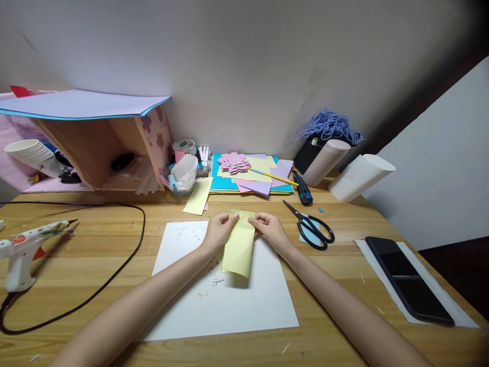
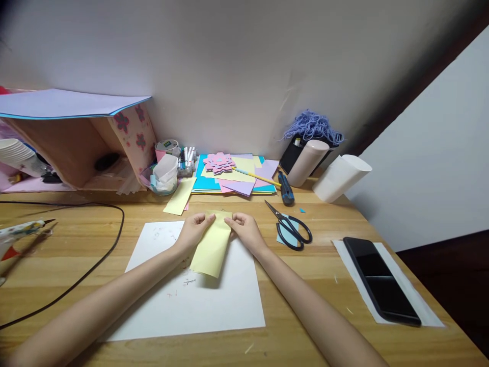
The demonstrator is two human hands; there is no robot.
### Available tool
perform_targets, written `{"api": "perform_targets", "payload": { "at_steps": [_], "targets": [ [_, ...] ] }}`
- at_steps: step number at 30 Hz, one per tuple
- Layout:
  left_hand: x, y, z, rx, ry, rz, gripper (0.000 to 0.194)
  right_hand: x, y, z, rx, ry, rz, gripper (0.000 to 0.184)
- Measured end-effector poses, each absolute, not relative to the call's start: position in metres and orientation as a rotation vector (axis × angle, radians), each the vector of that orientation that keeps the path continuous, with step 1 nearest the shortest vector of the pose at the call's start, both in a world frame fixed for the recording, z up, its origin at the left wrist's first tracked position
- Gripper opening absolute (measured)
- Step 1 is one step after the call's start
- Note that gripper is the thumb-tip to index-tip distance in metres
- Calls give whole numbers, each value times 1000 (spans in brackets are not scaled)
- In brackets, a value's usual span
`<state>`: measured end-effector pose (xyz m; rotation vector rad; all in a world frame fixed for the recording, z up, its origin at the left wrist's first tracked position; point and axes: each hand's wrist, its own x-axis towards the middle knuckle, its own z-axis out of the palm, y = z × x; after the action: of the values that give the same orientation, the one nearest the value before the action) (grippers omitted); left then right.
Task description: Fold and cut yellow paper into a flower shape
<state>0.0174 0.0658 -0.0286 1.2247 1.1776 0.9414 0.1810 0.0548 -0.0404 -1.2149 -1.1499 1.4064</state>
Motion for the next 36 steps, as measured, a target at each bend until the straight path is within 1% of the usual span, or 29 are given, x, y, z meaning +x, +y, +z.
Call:
{"api": "perform_targets", "payload": {
  "at_steps": [7,17,25,29,36],
  "targets": [
    [16,66,-26,1155,1114,835,42,181,52,-36,-1240,-1116,1415,34],
    [15,67,-22,1108,1093,797,42,179,54,-36,-1249,-1112,1393,36],
    [10,72,-20,1157,1018,659,43,191,56,-28,-1199,-1323,1555,31],
    [10,72,-19,1221,1051,642,43,193,58,-30,-1237,-1328,1537,36],
    [12,72,-22,1264,1106,651,44,187,58,-28,-1176,-1171,1542,47]
  ]
}}
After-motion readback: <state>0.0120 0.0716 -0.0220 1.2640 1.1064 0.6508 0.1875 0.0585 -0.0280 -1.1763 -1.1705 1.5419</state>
